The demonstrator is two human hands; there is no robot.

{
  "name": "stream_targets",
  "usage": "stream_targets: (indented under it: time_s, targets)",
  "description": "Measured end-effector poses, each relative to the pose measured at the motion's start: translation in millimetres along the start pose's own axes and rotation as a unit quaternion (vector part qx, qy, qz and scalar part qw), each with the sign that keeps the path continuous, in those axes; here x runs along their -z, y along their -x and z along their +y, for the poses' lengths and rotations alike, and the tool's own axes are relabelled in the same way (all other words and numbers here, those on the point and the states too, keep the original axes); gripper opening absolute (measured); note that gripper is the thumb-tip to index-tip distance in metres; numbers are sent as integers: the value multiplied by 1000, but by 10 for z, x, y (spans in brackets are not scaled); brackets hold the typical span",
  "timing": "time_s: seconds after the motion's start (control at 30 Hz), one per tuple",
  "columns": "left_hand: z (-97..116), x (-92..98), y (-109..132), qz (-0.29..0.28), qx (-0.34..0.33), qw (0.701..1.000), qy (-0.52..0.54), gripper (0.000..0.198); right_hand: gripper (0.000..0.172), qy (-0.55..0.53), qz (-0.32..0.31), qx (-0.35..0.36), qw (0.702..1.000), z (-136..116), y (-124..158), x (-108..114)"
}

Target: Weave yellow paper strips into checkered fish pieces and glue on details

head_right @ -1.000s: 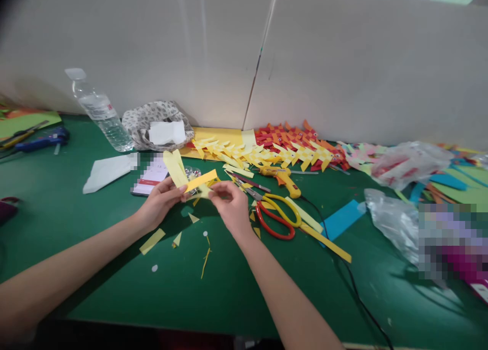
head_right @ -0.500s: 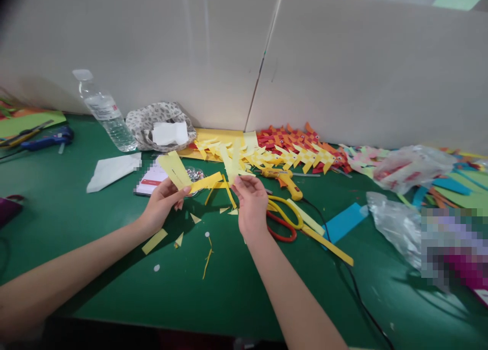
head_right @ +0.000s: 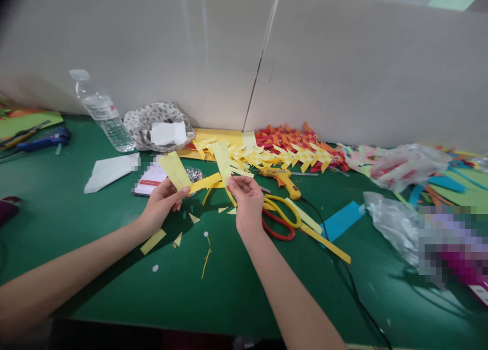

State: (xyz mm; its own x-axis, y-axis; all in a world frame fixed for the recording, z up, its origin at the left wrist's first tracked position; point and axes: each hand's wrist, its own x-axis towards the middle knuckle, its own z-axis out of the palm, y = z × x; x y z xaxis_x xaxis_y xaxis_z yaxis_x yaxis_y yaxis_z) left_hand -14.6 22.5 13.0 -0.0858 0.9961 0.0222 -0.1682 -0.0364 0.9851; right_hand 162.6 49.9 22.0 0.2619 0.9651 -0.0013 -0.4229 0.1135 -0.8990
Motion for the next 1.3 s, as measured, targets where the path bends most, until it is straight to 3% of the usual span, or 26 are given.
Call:
stream_targets:
  time_s: [1.3]
  targets:
    - [-43,-2,-3,-9,-2,1000,-6,28,23,22,-2,20,1000,21,-11,20]
